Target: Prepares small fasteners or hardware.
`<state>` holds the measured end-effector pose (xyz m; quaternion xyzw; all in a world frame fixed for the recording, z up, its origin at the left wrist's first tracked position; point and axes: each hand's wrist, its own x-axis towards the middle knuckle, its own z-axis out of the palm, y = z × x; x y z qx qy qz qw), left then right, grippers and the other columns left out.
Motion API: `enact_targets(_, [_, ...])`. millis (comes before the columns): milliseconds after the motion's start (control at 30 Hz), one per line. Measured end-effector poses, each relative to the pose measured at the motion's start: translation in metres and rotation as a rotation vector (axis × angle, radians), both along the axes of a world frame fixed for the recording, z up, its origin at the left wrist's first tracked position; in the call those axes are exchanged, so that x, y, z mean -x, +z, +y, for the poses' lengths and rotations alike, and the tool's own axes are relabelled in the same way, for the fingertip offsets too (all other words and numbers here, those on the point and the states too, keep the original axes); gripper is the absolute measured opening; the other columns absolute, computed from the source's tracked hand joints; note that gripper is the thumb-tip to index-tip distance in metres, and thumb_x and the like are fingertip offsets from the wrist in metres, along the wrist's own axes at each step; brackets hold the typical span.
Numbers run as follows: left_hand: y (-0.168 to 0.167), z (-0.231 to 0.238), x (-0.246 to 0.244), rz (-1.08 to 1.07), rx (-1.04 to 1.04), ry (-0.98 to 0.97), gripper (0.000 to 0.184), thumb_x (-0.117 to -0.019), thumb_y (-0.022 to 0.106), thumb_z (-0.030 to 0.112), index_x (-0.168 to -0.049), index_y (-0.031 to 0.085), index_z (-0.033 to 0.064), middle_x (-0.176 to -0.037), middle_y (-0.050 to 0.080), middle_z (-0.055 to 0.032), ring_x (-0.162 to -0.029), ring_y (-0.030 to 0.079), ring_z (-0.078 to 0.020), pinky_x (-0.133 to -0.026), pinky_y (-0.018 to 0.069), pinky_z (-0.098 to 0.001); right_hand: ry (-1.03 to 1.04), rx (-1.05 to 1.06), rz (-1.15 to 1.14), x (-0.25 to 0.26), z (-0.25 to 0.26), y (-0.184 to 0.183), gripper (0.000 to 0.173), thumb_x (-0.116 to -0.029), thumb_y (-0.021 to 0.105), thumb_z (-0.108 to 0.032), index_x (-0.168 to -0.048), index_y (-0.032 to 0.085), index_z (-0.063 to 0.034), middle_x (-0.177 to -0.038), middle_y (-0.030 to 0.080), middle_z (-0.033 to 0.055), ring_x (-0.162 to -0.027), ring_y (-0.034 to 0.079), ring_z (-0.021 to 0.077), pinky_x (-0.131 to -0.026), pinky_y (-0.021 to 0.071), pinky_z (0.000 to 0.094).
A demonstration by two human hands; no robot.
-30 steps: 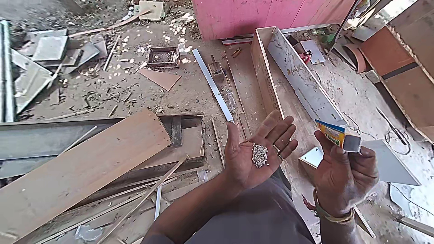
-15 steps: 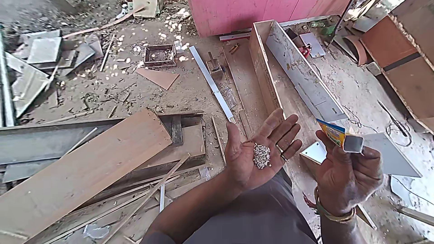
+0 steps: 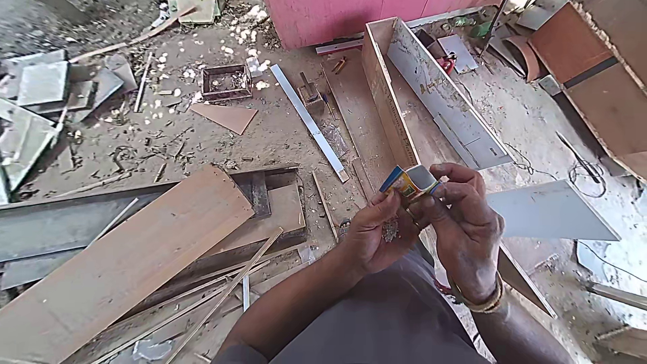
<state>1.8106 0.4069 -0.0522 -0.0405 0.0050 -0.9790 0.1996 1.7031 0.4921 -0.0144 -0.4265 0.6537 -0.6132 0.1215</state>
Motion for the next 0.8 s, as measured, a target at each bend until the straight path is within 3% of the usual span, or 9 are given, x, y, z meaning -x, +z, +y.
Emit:
enact_targets(100, [-0.001, -0.002, -0.001, -0.019, -0.038, -0.004, 0.027, -0.1007, 0.064, 0.019, -0.122, 0.062, 0.0031, -0.116, 0.070, -0.0167, -0.110, 0.069, -0.0257, -0.104, 0.0520, -0.0440, -0.023, 0.013, 0.057, 0.000, 0.001, -0.002, 0.011, -0.0970, 0.070, -0.017, -0.102, 0.074, -0.0076, -0.121, 0.061, 0.0094, -0.099, 0.065, 0.0114, -0.077, 0.0596, 0.0223])
enact_targets(133, [-0.002, -0.002, 0.000, -0.019, -0.046, -0.004, 0.029, -0.1005, 0.064, 0.020, -0.124, 0.061, 0.0030, -0.121, 0.069, -0.0180, -0.113, 0.068, -0.0271, -0.105, 0.0510, -0.0446, -0.057, 0.015, 0.131, 0.000, 0.003, -0.003, 0.016, -0.0971, 0.070, -0.020, -0.108, 0.073, -0.0087, -0.122, 0.060, 0.0084, -0.102, 0.063, 0.0106, -0.080, 0.0573, 0.0219])
enact_targets(200, [-0.004, -0.003, 0.003, 0.025, -0.059, -0.002, 0.038, -0.1039, 0.057, 0.020, -0.137, 0.054, 0.0011, -0.142, 0.057, -0.0224, -0.133, 0.057, -0.0334, -0.115, 0.0432, -0.0469, -0.137, 0.025, 0.346, -0.001, 0.010, -0.005, 0.022, -0.0990, 0.068, -0.026, -0.117, 0.068, -0.0131, -0.116, 0.056, 0.0025, -0.103, 0.056, 0.0043, -0.084, 0.0487, 0.0167])
enact_targets(267, [-0.005, -0.005, 0.006, 0.032, -0.055, 0.001, 0.042, -0.1062, 0.052, 0.022, -0.142, 0.049, 0.0004, -0.152, 0.048, -0.0233, -0.143, 0.047, -0.0350, -0.121, 0.0348, -0.0482, -0.142, 0.050, 0.500, -0.005, 0.016, -0.006, 0.014, -0.0994, 0.068, -0.023, -0.111, 0.070, -0.0152, -0.102, 0.057, -0.0004, -0.096, 0.056, 0.0039, -0.084, 0.0481, 0.0174])
enact_targets(367, [-0.007, -0.005, 0.007, -0.006, -0.023, 0.000, 0.041, -0.1065, 0.051, 0.025, -0.140, 0.051, 0.0010, -0.153, 0.048, -0.0221, -0.143, 0.047, -0.0331, -0.121, 0.0350, -0.0481, -0.001, -0.025, 0.567, -0.006, 0.020, -0.008, 0.012, -0.0994, 0.065, -0.018, -0.107, 0.074, -0.0162, -0.089, 0.059, 0.0022, -0.088, 0.055, 0.0115, -0.083, 0.0439, 0.0294])
enact_targets(467, [-0.007, -0.005, 0.010, -0.013, 0.038, 0.008, 0.037, -0.1053, 0.053, 0.029, -0.131, 0.059, 0.0019, -0.148, 0.054, -0.0201, -0.140, 0.050, -0.0299, -0.116, 0.0398, -0.0449, 0.074, -0.133, 0.639, 0.000, 0.015, -0.002, 0.016, -0.1011, 0.061, -0.020, -0.104, 0.076, -0.0171, -0.085, 0.061, 0.0037, -0.086, 0.055, 0.0155, -0.081, 0.0405, 0.0347])
enact_targets(733, [-0.012, -0.004, 0.015, -0.055, 0.006, -0.008, 0.037, -0.1039, 0.056, 0.029, -0.129, 0.060, 0.0022, -0.139, 0.061, -0.0201, -0.133, 0.058, -0.0282, -0.110, 0.0462, -0.0434, 0.123, -0.254, 0.715, 0.002, 0.006, 0.001, 0.018, -0.0981, 0.060, -0.013, -0.092, 0.077, -0.0143, -0.078, 0.061, 0.0040, -0.081, 0.055, 0.0198, -0.076, 0.0381, 0.0386])
enact_targets(800, [-0.014, -0.004, 0.016, -0.039, 0.010, -0.008, 0.036, -0.1041, 0.056, 0.029, -0.127, 0.061, 0.0018, -0.141, 0.060, -0.0210, -0.135, 0.055, -0.0295, -0.113, 0.0441, -0.0441, 0.113, -0.248, 0.691, 0.002, 0.004, -0.001, 0.018, -0.0981, 0.060, -0.014, -0.091, 0.076, -0.0130, -0.079, 0.063, 0.0037, -0.083, 0.056, 0.0191, -0.077, 0.0390, 0.0383])
